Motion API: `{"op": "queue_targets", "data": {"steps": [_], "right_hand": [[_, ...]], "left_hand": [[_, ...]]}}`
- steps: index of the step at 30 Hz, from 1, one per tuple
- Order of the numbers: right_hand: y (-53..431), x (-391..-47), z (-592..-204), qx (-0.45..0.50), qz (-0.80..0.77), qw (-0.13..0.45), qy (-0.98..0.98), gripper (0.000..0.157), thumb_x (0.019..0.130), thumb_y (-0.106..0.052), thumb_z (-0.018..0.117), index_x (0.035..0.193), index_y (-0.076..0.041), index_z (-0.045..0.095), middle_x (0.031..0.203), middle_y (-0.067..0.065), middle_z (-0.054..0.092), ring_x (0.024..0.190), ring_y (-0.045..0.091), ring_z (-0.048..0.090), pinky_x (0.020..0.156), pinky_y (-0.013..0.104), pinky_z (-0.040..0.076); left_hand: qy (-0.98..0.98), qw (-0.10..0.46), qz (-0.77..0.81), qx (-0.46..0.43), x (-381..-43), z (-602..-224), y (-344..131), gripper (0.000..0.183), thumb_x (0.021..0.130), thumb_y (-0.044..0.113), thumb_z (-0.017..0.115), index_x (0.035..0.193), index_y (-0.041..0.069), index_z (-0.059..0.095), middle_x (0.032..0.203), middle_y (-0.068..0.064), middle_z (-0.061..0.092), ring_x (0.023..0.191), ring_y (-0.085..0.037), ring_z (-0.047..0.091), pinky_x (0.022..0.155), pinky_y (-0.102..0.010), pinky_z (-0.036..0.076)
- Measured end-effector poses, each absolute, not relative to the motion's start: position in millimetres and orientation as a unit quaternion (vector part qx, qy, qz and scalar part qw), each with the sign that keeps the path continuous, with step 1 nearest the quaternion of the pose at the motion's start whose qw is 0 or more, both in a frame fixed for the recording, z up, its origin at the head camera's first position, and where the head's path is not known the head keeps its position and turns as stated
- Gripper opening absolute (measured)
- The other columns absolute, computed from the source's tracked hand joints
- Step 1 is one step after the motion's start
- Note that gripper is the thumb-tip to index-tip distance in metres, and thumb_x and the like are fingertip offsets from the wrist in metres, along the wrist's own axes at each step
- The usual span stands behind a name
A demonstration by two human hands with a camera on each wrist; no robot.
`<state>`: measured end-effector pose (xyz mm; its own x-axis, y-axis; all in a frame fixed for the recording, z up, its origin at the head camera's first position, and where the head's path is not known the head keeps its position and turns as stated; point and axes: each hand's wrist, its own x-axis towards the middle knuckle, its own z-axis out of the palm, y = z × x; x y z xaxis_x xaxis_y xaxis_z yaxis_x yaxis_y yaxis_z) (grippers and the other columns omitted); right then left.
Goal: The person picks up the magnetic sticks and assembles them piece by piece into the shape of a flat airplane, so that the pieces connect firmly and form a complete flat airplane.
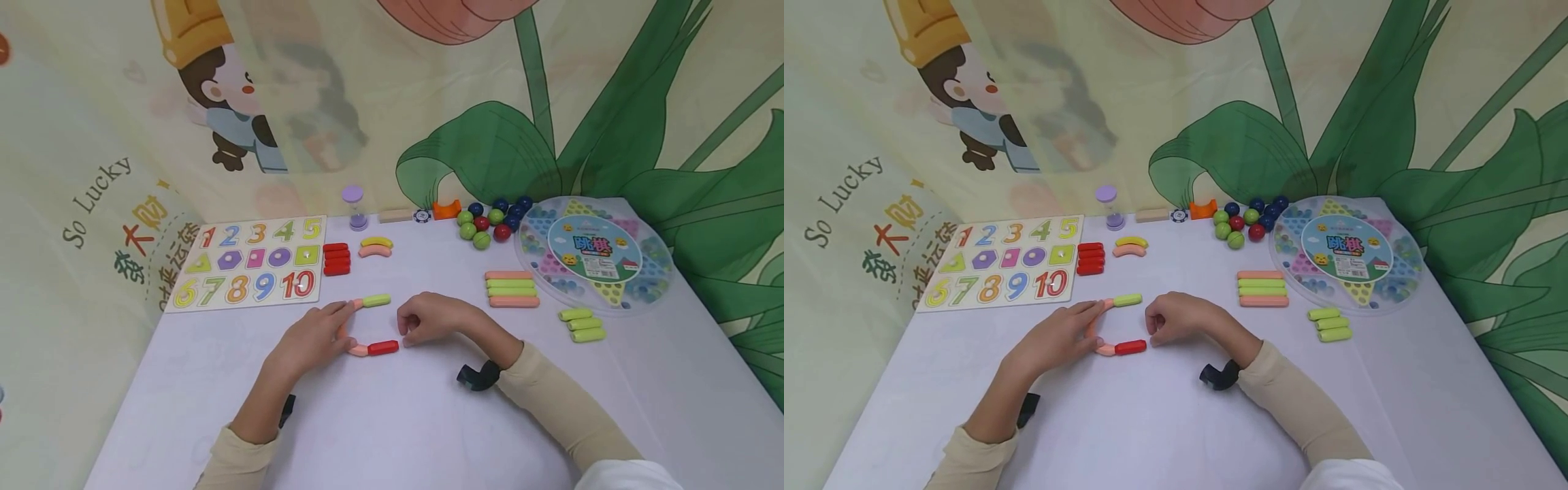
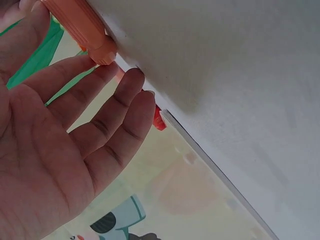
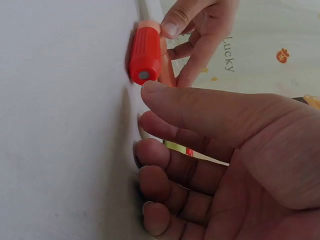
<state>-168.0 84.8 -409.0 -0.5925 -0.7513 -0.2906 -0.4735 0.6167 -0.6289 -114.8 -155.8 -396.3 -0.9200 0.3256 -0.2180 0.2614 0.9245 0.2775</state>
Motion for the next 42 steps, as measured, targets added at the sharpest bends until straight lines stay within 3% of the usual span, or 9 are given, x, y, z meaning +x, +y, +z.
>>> {"op": "queue_targets", "data": {"steps": [6,9,15,18,22,27,33,38,42], "right_hand": [[95,-178,-405,-0.342,-0.245,0.286,0.861,0.008,0.079,-0.025,0.069,0.085,-0.022,0.065,0.069,-0.005,0.055,0.069,0.013,0.051,0.06,0.025,0.044],[116,-193,-397,-0.301,-0.258,0.262,0.88,0.011,0.082,-0.023,0.066,0.092,-0.019,0.066,0.076,-0.002,0.057,0.073,0.017,0.052,0.062,0.027,0.045],[183,-230,-386,-0.134,-0.264,0.082,0.952,0.019,0.085,-0.011,0.059,0.101,-0.005,0.065,0.089,0.007,0.059,0.08,0.025,0.05,0.069,0.036,0.047],[209,-249,-385,-0.073,-0.228,0.024,0.971,0.022,0.084,-0.008,0.056,0.104,-0.002,0.064,0.093,0.013,0.055,0.082,0.029,0.047,0.07,0.041,0.044],[222,-265,-388,-0.052,-0.184,0.026,0.981,0.027,0.084,-0.009,0.057,0.11,-0.002,0.061,0.1,0.018,0.051,0.086,0.033,0.047,0.072,0.047,0.043],[221,-270,-391,-0.063,-0.153,0.049,0.985,0.024,0.084,-0.009,0.057,0.107,-0.002,0.06,0.098,0.017,0.05,0.085,0.033,0.047,0.074,0.048,0.044],[219,-267,-393,-0.069,-0.139,0.046,0.987,0.023,0.084,-0.007,0.054,0.106,-0.001,0.057,0.097,0.017,0.05,0.083,0.033,0.048,0.073,0.047,0.044],[206,-250,-384,-0.071,-0.215,0.026,0.974,0.022,0.082,-0.011,0.061,0.102,-0.003,0.057,0.093,0.012,0.052,0.082,0.028,0.048,0.07,0.041,0.046],[171,-232,-384,-0.143,-0.295,0.084,0.941,0.025,0.08,-0.014,0.067,0.103,-0.007,0.059,0.093,0.006,0.057,0.082,0.024,0.051,0.069,0.034,0.049]], "left_hand": [[0.971,0.134,0.123,0.154,-115,-398,-157,0.069,0.078,0.038,0.069,0.138,0.025,0.038,0.133,-0.002,0.044,0.107,-0.022,0.046,0.082,-0.038,0.047],[0.97,0.131,0.129,0.158,-115,-397,-158,0.068,0.078,0.037,0.069,0.138,0.025,0.039,0.133,-0.001,0.044,0.106,-0.021,0.047,0.083,-0.038,0.046],[0.967,0.113,0.134,0.186,-118,-393,-154,0.061,0.079,0.034,0.068,0.134,0.021,0.046,0.126,-0.003,0.051,0.109,-0.022,0.049,0.085,-0.04,0.045],[0.968,0.095,0.123,0.195,-130,-391,-150,0.055,0.08,0.033,0.068,0.13,0.017,0.05,0.119,-0.003,0.055,0.106,-0.022,0.051,0.085,-0.039,0.046],[0.97,0.101,0.103,0.194,-148,-389,-140,0.049,0.079,0.032,0.068,0.123,0.016,0.056,0.103,-0.002,0.06,0.093,-0.018,0.054,0.078,-0.034,0.048],[0.967,0.126,0.049,0.217,-163,-388,-125,0.039,0.077,0.029,0.071,0.113,0.014,0.062,0.083,0.002,0.055,0.074,-0.014,0.049,0.063,-0.028,0.045],[0.97,0.125,0.038,0.204,-170,-391,-119,0.032,0.079,0.022,0.069,0.109,0.015,0.064,0.083,0.0,0.055,0.072,-0.014,0.049,0.063,-0.028,0.046],[0.971,0.116,0.06,0.199,-169,-392,-120,0.031,0.079,0.021,0.07,0.109,0.016,0.065,0.085,0.001,0.058,0.074,-0.013,0.051,0.066,-0.028,0.047],[0.972,0.109,0.078,0.192,-169,-392,-121,0.032,0.079,0.021,0.07,0.109,0.016,0.065,0.086,0.001,0.058,0.075,-0.013,0.051,0.066,-0.028,0.047]]}}
